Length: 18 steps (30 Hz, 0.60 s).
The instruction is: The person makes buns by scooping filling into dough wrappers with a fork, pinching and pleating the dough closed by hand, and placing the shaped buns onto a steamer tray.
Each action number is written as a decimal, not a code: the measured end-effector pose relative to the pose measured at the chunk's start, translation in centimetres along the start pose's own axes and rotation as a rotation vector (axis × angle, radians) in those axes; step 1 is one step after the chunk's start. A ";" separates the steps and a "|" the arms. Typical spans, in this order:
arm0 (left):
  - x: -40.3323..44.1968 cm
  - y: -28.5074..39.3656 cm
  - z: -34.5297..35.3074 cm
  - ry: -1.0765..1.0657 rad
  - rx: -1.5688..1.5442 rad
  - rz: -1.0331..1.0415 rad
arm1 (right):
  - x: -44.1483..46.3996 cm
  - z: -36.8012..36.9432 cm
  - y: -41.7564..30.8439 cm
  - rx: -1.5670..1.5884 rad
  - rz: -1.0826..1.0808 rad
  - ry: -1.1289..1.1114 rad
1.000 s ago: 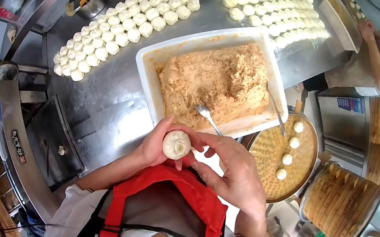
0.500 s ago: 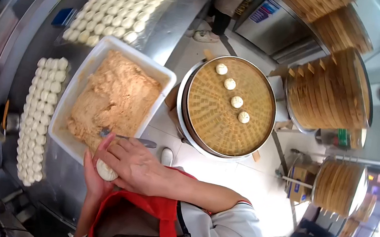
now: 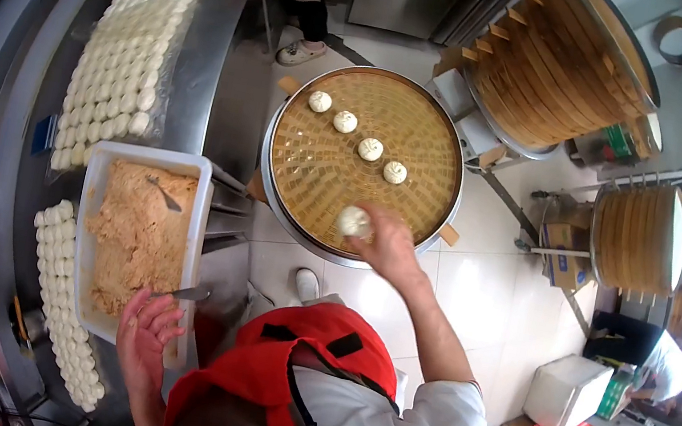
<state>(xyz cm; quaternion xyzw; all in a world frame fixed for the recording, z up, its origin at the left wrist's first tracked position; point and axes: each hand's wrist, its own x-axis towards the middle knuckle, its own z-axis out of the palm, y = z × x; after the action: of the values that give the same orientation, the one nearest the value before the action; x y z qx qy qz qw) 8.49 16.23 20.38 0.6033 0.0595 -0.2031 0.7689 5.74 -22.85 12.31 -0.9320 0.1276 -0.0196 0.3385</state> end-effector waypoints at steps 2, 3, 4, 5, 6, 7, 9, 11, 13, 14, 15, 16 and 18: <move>0.3 0.3 0.9 0.025 0.002 -0.015 | -0.5 0.4 4.5 -0.014 0.254 0.013; 0.4 0.4 1.2 0.017 0.015 -0.023 | -0.6 0.7 6.6 -0.012 0.323 0.026; 0.5 0.5 1.5 0.010 0.029 -0.032 | -0.7 1.0 8.5 -0.009 0.392 0.038; 0.7 0.6 1.9 0.009 0.044 -0.038 | -1.0 1.5 10.4 -0.005 0.463 0.048; 0.9 0.6 2.4 0.008 0.059 -0.043 | -1.2 2.2 12.3 -0.014 0.484 0.093; 1.1 0.7 2.8 0.006 0.073 -0.046 | -1.2 2.9 14.2 -0.023 0.504 0.140; 1.5 0.9 3.6 0.017 0.092 -0.054 | -1.1 4.0 17.5 -0.027 0.525 0.221; 1.8 1.0 4.3 0.023 0.102 -0.056 | -0.5 4.7 19.9 -0.037 0.518 0.298; 2.1 0.9 4.8 0.024 0.103 -0.057 | -0.1 5.2 21.9 -0.013 0.512 0.349; 2.2 0.7 4.9 0.019 0.115 -0.055 | 0.2 5.5 22.8 -0.046 0.501 0.383; 2.3 0.5 4.9 0.015 0.126 -0.053 | 0.6 5.6 23.3 -0.079 0.490 0.417; 2.4 0.3 4.9 0.010 0.136 -0.050 | 0.9 5.8 23.7 -0.113 0.477 0.452; 2.6 -0.1 4.9 -0.017 0.137 -0.065 | 1.3 6.3 24.3 -0.099 0.486 0.474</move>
<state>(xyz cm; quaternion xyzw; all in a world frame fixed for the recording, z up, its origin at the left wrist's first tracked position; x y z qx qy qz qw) 10.04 10.89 20.76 0.6506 0.0587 -0.2368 0.7192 2.32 -37.15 -8.10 -0.8591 0.4219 -0.1484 0.2486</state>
